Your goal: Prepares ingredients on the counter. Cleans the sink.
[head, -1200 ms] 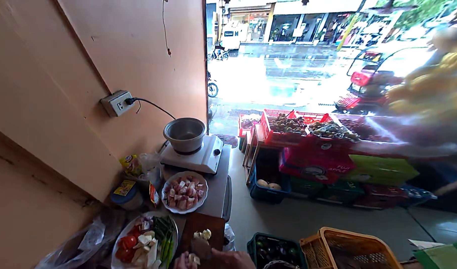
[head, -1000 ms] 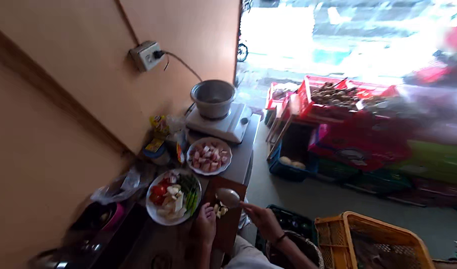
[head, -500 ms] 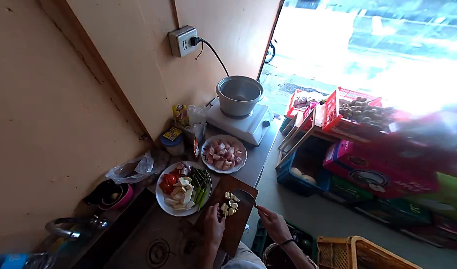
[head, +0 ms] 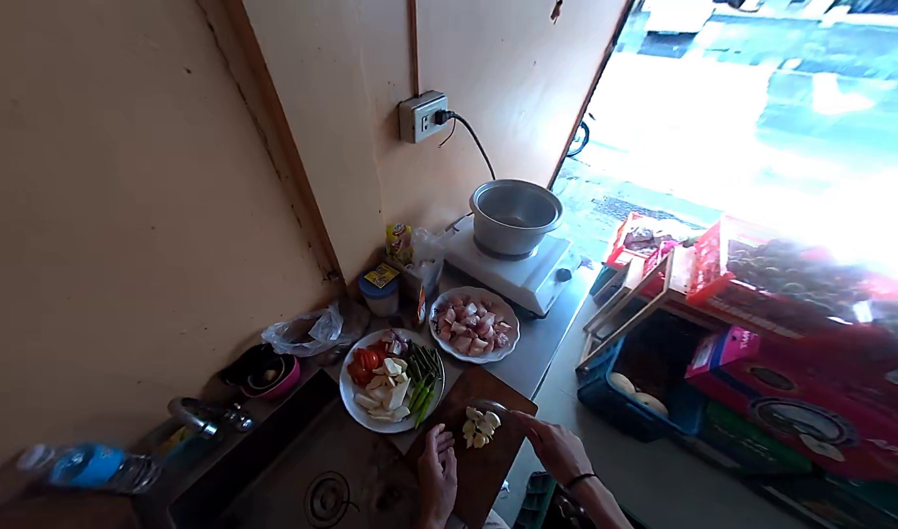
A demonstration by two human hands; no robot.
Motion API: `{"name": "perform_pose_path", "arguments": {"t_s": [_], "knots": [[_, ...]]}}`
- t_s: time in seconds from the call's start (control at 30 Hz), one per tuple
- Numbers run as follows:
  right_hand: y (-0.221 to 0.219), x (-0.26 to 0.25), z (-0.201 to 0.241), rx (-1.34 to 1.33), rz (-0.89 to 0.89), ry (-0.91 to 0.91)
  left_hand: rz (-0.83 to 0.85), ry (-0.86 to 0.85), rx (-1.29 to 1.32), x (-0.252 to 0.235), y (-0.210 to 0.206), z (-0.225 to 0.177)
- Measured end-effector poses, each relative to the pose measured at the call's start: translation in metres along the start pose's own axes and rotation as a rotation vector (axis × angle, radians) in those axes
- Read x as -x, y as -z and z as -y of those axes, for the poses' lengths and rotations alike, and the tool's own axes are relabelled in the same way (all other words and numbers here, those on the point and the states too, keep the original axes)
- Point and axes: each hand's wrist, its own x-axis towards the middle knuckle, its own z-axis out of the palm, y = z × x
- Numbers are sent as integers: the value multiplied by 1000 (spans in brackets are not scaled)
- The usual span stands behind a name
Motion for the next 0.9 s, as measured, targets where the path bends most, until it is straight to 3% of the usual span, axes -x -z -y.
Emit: {"name": "perform_pose_path", "arguments": {"t_s": [0.17, 0.3, 0.63, 0.77, 0.9], "knots": [[-8, -59, -30, -58, -101, 214, -2, 58, 23, 18, 27, -3], [-4, -100, -44, -82, -134, 411, -122, 40, 23, 39, 57, 5], [16, -152, -67, -137, 74, 413, -395, 284, -46, 92, 121, 33], [17, -169, -67, -78, -10, 472, -328, 393, -138, 91, 121, 45], [9, -169, -61, -52, -110, 458, -257, 341, -248, 73, 109, 27]]}}
